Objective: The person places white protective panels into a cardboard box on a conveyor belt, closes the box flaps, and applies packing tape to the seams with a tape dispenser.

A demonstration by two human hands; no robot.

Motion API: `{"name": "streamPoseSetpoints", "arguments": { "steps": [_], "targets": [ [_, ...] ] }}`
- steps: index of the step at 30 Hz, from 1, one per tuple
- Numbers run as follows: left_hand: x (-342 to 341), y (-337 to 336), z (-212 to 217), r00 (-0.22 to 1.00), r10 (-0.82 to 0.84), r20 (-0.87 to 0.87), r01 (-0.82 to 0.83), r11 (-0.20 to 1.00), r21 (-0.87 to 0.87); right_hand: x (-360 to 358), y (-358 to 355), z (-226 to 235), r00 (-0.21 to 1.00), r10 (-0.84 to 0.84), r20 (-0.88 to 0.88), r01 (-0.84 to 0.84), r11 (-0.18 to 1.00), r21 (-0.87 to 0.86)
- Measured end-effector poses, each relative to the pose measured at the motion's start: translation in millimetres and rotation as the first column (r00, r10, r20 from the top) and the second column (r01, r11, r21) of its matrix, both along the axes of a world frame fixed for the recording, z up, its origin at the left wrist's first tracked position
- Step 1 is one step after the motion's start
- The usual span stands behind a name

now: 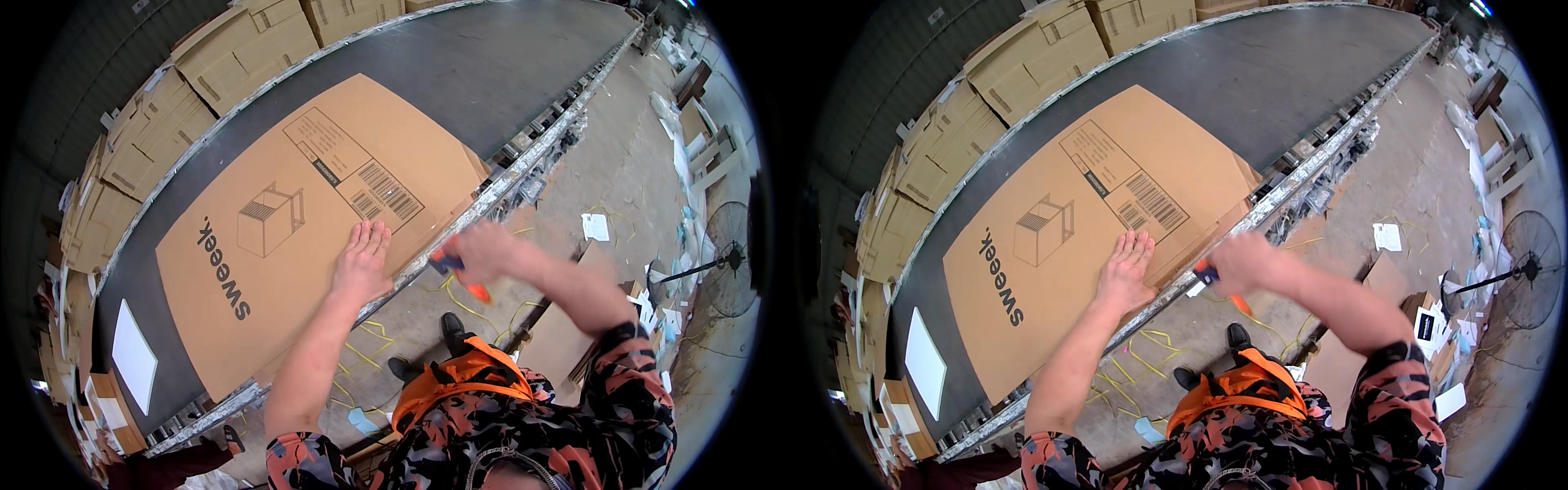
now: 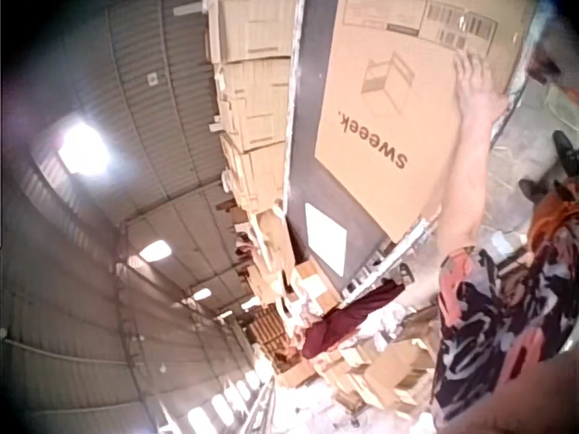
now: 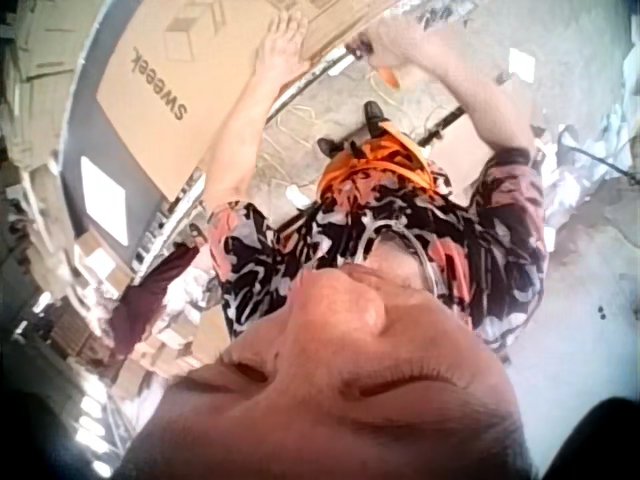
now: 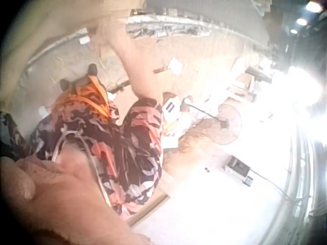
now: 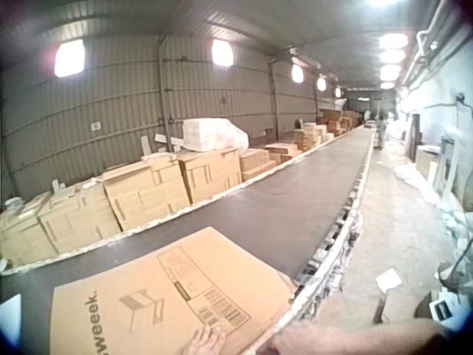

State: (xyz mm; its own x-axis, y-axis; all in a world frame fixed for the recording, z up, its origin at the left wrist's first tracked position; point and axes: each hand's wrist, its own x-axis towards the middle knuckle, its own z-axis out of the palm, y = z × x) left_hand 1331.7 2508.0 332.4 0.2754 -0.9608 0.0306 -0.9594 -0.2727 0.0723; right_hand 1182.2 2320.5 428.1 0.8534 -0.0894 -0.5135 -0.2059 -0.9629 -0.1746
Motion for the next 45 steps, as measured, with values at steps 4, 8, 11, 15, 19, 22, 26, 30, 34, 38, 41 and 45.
{"name": "streamPoseSetpoints", "arguments": {
  "steps": [4,8,11,15,19,22,26,30,34,38,41,45],
  "targets": [
    [-9.4,-8.7,2.5,0.999,-0.042,-0.032,0.04,0.997,-0.069,-15.6,19.5,-52.6,0.991,-0.096,0.093,0.104,0.992,-0.078],
    [-5.0,-12.9,0.6,1.0,-0.005,0.017,0.006,1.0,-0.006,12.9,42.2,-100.0,0.994,0.03,0.106,-0.022,0.997,-0.071],
    [-7.1,-14.7,2.3,0.997,-0.037,-0.07,0.025,0.987,-0.16,-3.9,44.2,-102.8,0.987,-0.023,0.159,0.031,0.998,-0.048],
    [-6.8,-13.5,2.9,0.997,-0.023,-0.071,0.01,0.984,-0.177,-31.2,24.2,-29.1,0.922,-0.196,0.334,0.155,0.977,0.145],
    [-8.3,-11.0,0.4,0.999,-0.008,-0.037,0.002,0.986,-0.166,17.5,15.0,37.6,0.687,-0.18,0.704,0.249,0.968,0.004],
    [-13.9,-24.1,9.1,1.0,-0.003,-0.01,0.002,0.992,-0.126,88.1,-1.4,-3.7,0.601,-0.17,0.781,0.348,0.936,-0.064],
    [-19.3,-20.9,11.1,0.997,0.0,-0.078,-0.01,0.992,-0.127,155.3,-27.9,-17.7,0.635,-0.321,0.702,0.382,0.921,0.075],
    [-21.4,-9.5,21.6,0.999,0.013,-0.035,-0.016,0.995,-0.1,169.1,-30.4,-22.7,0.576,-0.295,0.762,0.41,0.911,0.043],
    [-27.1,62.4,58.1,0.938,0.346,-0.004,-0.335,0.911,0.243,155.7,-39.5,-35.9,0.507,-0.226,0.832,0.379,0.925,0.02],
    [-15.2,171.0,45.8,0.934,0.344,0.097,-0.357,0.897,0.261,160.2,-30.5,-26.7,0.509,-0.264,0.819,0.402,0.914,0.045],
    [-7.1,188.5,23.8,0.974,0.191,0.124,-0.206,0.97,0.13,158.6,-22.9,-17.6,0.493,-0.263,0.829,0.416,0.908,0.041],
    [-1.7,184.9,15.2,0.978,0.124,0.169,-0.13,0.991,0.024,148.9,-17.5,-6.6,0.478,-0.345,0.808,0.449,0.886,0.113]
  ]
}}
